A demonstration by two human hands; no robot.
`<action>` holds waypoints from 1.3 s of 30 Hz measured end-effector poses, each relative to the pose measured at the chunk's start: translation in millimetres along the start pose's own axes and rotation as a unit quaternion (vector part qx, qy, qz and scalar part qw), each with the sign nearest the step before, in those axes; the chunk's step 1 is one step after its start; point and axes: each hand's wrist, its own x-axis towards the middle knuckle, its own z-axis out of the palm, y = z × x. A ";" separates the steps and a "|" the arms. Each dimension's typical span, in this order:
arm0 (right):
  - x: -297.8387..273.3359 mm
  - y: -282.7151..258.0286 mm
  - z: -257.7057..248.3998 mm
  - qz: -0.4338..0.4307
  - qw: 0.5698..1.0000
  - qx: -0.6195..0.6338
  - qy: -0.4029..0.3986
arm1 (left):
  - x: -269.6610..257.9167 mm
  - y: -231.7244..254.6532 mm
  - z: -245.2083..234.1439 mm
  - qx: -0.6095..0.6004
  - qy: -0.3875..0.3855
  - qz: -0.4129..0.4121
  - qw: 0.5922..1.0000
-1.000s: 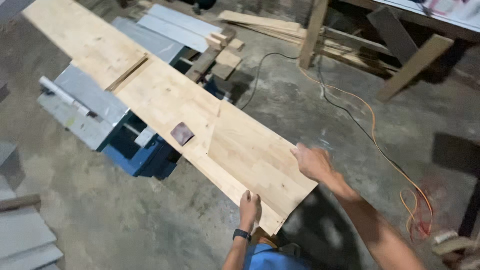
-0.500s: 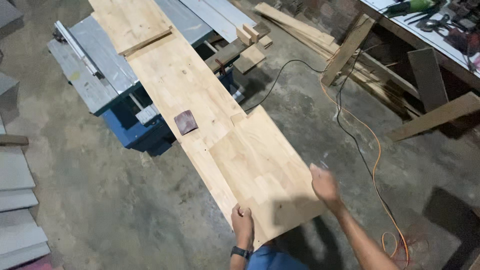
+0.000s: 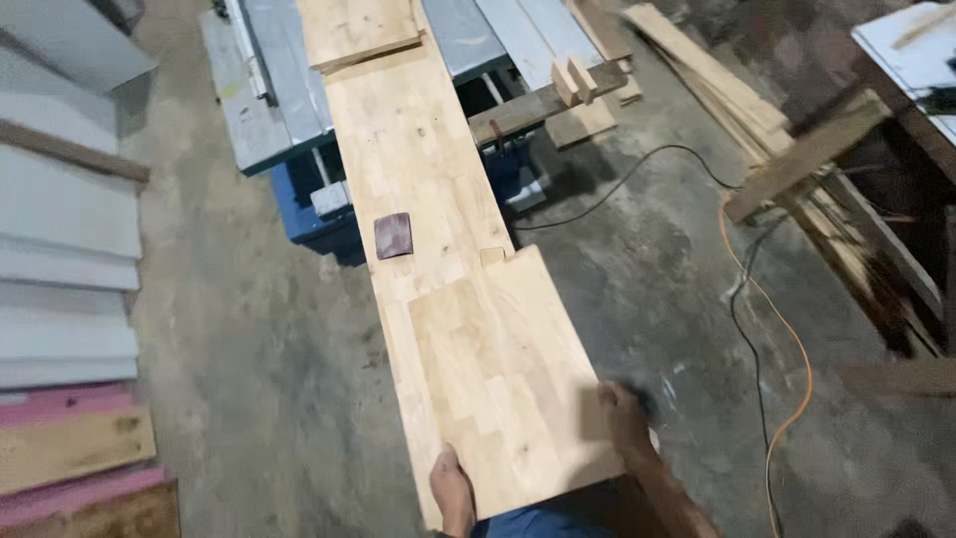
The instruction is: The person sands the surfaces and edges of several wooden boards by hand using sandpaper.
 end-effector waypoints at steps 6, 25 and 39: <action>56.9 -39.6 -57.4 -0.075 0.961 0.202 -0.176 | -56.9 6.5 63.7 -0.084 0.166 0.003 0.982; 167.5 -88.3 -68.8 -0.033 0.914 -0.166 -0.369 | -45.7 116.4 80.2 0.200 0.200 -0.023 0.959; 416.2 -324.6 114.7 0.037 0.890 -0.145 -0.431 | 302.9 328.1 125.7 0.161 0.151 0.037 0.975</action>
